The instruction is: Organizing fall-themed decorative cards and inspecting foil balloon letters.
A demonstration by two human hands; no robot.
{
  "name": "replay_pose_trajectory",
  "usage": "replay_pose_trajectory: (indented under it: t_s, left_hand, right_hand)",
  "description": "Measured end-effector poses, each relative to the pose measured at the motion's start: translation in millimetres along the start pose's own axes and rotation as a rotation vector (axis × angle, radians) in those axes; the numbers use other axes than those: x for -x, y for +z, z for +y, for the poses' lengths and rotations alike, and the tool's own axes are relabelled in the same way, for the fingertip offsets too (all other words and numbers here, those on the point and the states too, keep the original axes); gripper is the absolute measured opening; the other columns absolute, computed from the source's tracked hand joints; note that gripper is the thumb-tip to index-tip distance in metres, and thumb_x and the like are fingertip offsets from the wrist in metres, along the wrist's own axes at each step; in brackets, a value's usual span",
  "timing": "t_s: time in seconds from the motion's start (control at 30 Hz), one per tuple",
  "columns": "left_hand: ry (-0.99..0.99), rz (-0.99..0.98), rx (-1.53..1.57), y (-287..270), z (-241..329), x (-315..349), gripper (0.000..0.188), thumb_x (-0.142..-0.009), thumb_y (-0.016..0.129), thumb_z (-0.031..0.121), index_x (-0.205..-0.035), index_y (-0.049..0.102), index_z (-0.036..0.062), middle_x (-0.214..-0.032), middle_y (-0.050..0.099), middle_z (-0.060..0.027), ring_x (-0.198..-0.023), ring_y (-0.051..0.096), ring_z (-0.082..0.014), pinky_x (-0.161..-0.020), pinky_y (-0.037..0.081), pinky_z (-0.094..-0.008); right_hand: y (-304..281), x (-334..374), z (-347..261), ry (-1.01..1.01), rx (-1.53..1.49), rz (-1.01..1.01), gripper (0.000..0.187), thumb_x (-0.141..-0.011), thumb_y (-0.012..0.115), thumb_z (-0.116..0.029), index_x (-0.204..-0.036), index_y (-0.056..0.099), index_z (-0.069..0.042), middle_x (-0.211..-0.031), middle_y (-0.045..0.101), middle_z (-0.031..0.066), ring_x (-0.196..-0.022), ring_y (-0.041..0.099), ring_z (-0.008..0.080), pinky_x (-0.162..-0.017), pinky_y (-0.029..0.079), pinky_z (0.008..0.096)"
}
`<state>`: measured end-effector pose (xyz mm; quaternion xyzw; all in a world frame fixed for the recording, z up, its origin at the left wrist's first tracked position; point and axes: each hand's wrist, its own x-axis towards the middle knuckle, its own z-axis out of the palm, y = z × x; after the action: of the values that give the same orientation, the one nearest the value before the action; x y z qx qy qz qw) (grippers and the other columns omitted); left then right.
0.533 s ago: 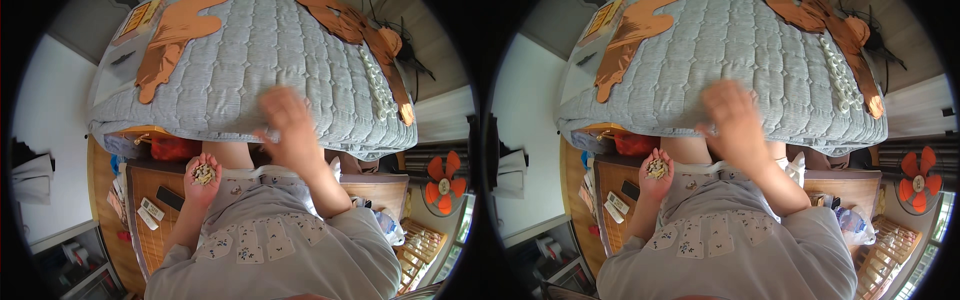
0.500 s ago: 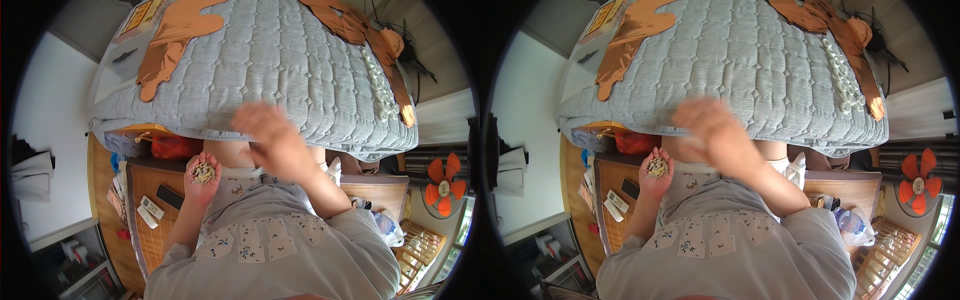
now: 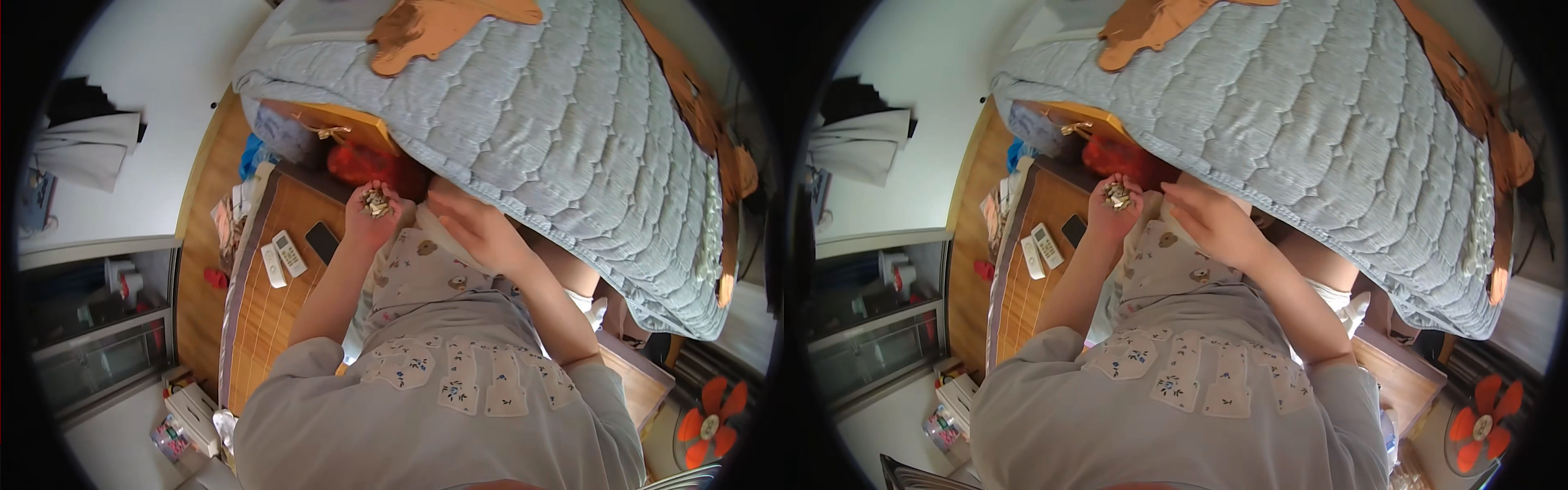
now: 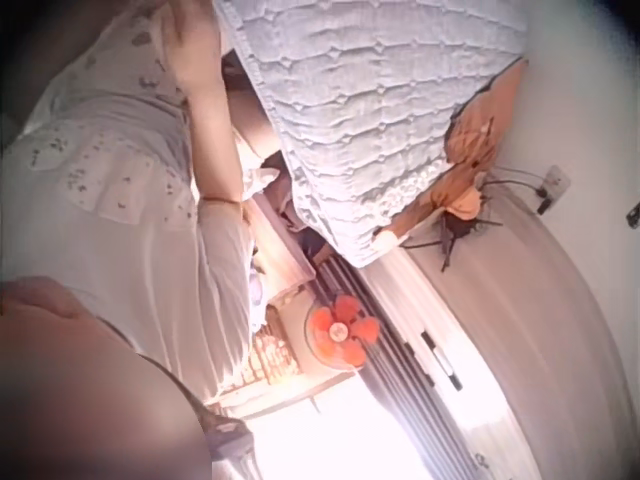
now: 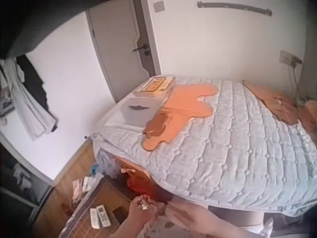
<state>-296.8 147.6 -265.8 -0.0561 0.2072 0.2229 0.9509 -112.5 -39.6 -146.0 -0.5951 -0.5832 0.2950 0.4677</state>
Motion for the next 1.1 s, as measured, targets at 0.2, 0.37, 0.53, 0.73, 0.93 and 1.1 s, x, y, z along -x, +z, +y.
replay_pose_trajectory:
  t_s: [0.2, 0.37, 0.53, 0.73, 0.93, 1.1]
  left_hand:
    - [-0.026, -0.035, 0.066, 9, 30, -2, 0.017, -0.096, 0.055, 0.022, -0.082, 0.056, 0.0121, -0.079, 0.053, 0.0015, -0.071, 0.053, -0.0120, -0.052, 0.041, -0.0231]
    - [-0.061, -0.075, 0.085, 17, 38, -9, 0.029, -0.099, 0.054, 0.024, -0.073, 0.046, 0.0153, -0.073, 0.044, 0.0055, -0.062, 0.047, -0.0052, -0.044, 0.031, -0.0196]
    - [-0.123, -0.028, 0.102, 25, 44, -18, 0.038, -0.100, 0.057, 0.030, -0.068, 0.039, 0.0192, -0.067, 0.037, 0.0083, -0.053, 0.040, -0.0019, -0.039, 0.021, -0.0183]
    - [-0.242, -0.017, 0.082, 15, 51, -28, 0.038, -0.101, 0.056, 0.028, -0.069, 0.040, 0.0174, -0.065, 0.035, 0.0080, -0.050, 0.038, -0.0022, -0.037, 0.021, -0.0178]
    - [-0.155, 0.138, -0.028, 20, 50, -34, 0.020, -0.100, 0.057, 0.027, -0.087, 0.060, 0.0115, -0.068, 0.041, 0.0076, -0.053, 0.040, -0.0029, -0.039, 0.024, -0.0171]
    - [0.171, 0.374, -0.200, 22, 48, -34, 0.020, -0.101, 0.048, 0.021, -0.097, 0.063, 0.0075, -0.077, 0.050, 0.0045, -0.060, 0.048, -0.0052, -0.043, 0.033, -0.0169]
  right_hand:
    - [54, -66, 59, 0.267, 0.209, -0.149, 0.038, -0.094, 0.057, -0.008, -0.132, 0.057, -0.001, -0.126, 0.063, 0.0203, -0.114, 0.062, 0.0364, -0.098, 0.049, 0.0386]
    - [108, -126, 115, 0.156, 0.215, -0.080, 0.047, -0.092, 0.056, -0.008, -0.138, 0.054, -0.007, -0.137, 0.057, 0.0190, -0.123, 0.057, 0.0357, -0.103, 0.046, 0.0405]
    - [141, -132, 154, 0.123, 0.323, -0.117, 0.050, -0.090, 0.054, -0.009, -0.140, 0.052, -0.014, -0.146, 0.049, 0.0139, -0.134, 0.047, 0.0319, -0.111, 0.038, 0.0413]
    - [134, -133, 142, 0.144, 0.378, -0.368, 0.064, -0.085, 0.062, -0.010, -0.145, 0.049, -0.026, -0.159, 0.032, 0.0117, -0.144, 0.034, 0.0313, -0.116, 0.032, 0.0428]
    - [128, -125, 121, 0.317, 0.659, -0.415, 0.063, -0.078, 0.072, -0.017, -0.139, 0.057, -0.024, -0.164, 0.021, 0.0099, -0.149, 0.018, 0.0416, -0.120, 0.023, 0.0515]
    - [122, -119, 105, 0.289, 0.809, -0.523, 0.061, -0.076, 0.074, -0.020, -0.135, 0.058, -0.013, -0.159, 0.030, 0.0099, -0.142, 0.028, 0.0392, -0.118, 0.024, 0.0534]
